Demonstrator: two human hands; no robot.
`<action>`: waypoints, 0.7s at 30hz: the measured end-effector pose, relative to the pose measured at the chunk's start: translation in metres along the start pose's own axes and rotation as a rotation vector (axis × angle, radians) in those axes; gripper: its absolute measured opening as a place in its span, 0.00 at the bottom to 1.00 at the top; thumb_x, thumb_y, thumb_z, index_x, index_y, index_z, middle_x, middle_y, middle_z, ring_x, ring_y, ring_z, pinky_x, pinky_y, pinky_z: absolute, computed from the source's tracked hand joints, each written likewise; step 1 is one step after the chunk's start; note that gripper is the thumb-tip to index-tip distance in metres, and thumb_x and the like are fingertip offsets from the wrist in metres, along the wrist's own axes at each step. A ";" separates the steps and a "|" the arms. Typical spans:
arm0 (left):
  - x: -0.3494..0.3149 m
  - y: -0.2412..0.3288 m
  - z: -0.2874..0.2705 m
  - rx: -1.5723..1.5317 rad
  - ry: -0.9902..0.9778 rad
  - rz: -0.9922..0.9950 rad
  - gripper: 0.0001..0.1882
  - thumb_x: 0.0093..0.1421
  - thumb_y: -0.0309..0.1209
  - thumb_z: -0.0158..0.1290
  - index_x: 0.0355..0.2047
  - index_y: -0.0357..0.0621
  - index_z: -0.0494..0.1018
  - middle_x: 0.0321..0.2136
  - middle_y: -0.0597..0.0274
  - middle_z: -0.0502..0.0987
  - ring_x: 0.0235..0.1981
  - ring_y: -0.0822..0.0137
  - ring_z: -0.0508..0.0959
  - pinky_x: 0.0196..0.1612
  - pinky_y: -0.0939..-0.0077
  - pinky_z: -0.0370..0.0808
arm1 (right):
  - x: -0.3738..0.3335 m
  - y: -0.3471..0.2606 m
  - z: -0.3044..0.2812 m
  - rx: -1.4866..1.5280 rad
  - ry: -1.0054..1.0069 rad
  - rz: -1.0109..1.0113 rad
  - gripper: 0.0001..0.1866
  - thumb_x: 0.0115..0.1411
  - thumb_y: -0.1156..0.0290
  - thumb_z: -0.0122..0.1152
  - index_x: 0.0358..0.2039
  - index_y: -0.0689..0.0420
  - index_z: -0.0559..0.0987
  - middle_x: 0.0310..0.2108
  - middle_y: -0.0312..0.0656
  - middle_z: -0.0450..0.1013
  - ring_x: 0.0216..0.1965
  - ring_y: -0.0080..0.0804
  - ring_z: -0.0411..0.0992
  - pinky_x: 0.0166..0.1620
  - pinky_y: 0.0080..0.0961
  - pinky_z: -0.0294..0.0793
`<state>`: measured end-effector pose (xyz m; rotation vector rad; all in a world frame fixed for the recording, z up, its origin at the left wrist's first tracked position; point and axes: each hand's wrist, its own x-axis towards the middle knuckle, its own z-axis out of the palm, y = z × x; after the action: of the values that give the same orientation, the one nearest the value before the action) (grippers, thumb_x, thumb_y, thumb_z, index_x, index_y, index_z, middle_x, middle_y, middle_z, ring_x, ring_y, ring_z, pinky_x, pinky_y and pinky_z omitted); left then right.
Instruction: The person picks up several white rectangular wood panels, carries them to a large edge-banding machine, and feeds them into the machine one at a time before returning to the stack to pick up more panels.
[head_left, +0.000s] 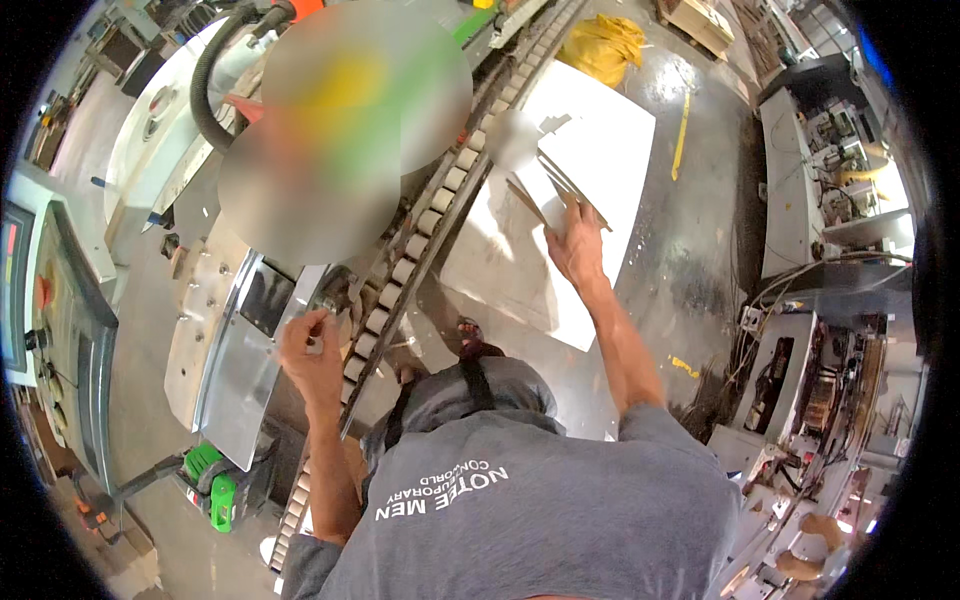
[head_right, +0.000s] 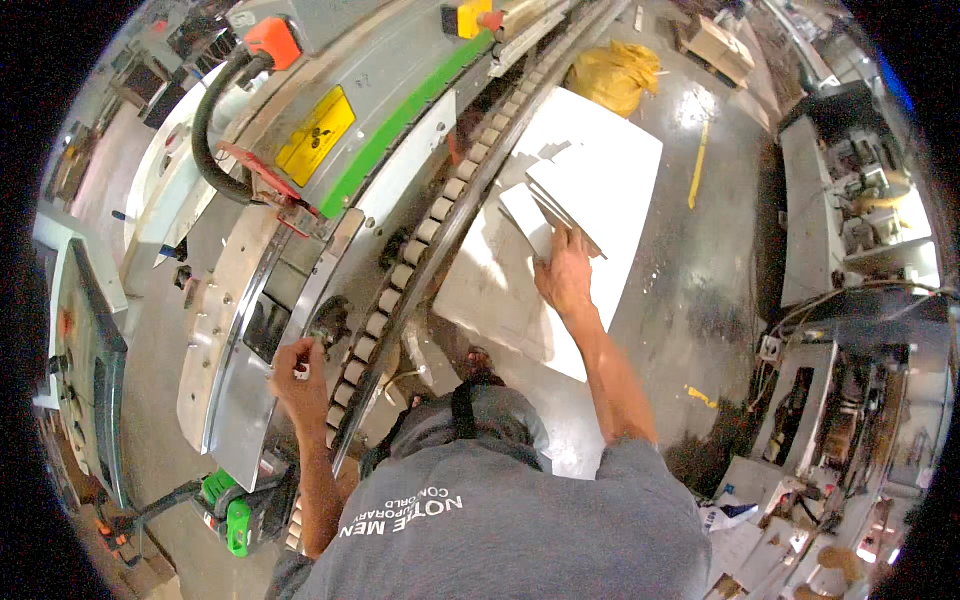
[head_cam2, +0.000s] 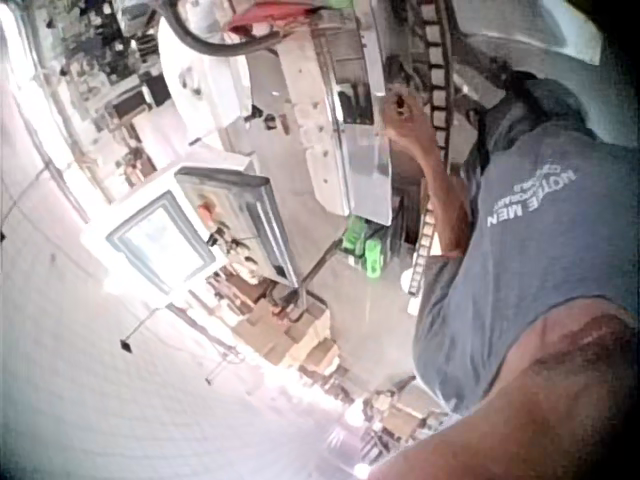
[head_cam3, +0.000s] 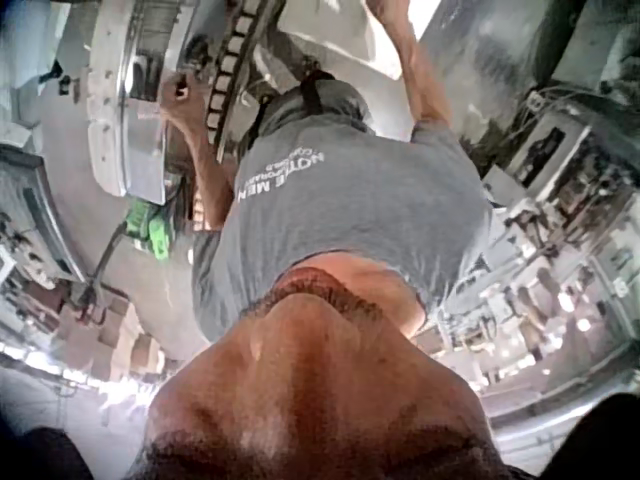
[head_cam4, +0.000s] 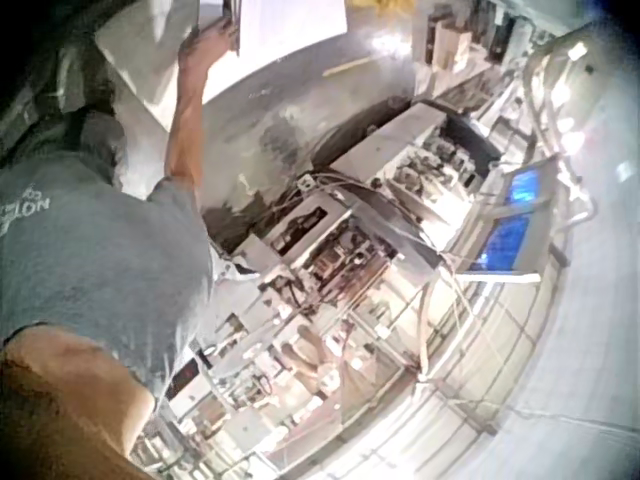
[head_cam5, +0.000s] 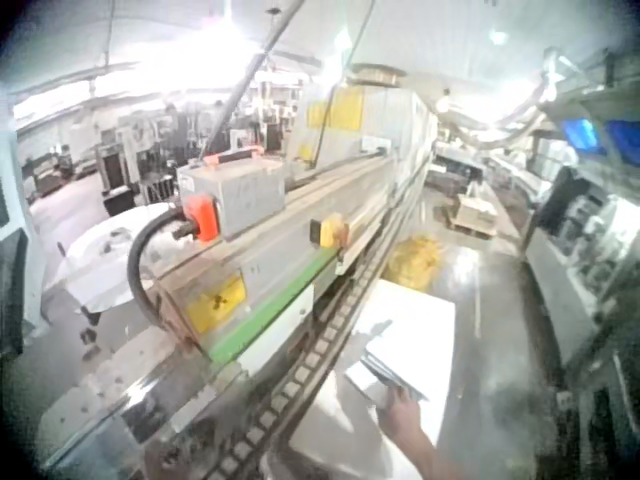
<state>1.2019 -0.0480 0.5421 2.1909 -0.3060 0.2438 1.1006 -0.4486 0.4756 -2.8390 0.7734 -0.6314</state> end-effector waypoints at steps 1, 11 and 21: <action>-0.007 -0.008 -0.001 -0.003 -0.004 -0.048 0.12 0.53 0.23 0.63 0.39 0.38 0.80 0.33 0.55 0.81 0.34 0.63 0.79 0.37 0.71 0.75 | 0.006 -0.017 -0.017 0.224 -0.155 0.126 0.28 0.53 0.69 0.69 0.52 0.68 0.73 0.38 0.54 0.73 0.43 0.46 0.72 0.45 0.38 0.75; -0.033 0.024 -0.011 -0.060 -0.181 0.199 0.23 0.53 0.24 0.64 0.52 0.39 0.76 0.46 0.46 0.77 0.47 0.50 0.77 0.50 0.61 0.75 | -0.060 -0.255 -0.026 1.705 -0.752 0.500 0.24 0.62 0.61 0.67 0.50 0.64 0.71 0.42 0.45 0.74 0.40 0.32 0.76 0.41 0.28 0.82; 0.012 -0.099 -0.103 -0.477 -0.032 -0.398 0.15 0.63 0.23 0.57 0.50 0.34 0.78 0.39 0.62 0.81 0.38 0.75 0.76 0.42 0.79 0.74 | -0.084 -0.350 0.025 1.818 -0.980 0.294 0.37 0.66 0.70 0.61 0.67 0.71 0.53 0.48 0.50 0.72 0.46 0.32 0.75 0.45 0.28 0.81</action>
<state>1.2370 0.0902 0.5317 1.7351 0.0574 -0.0818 1.2044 -0.1045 0.5040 -0.9991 0.1236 0.1914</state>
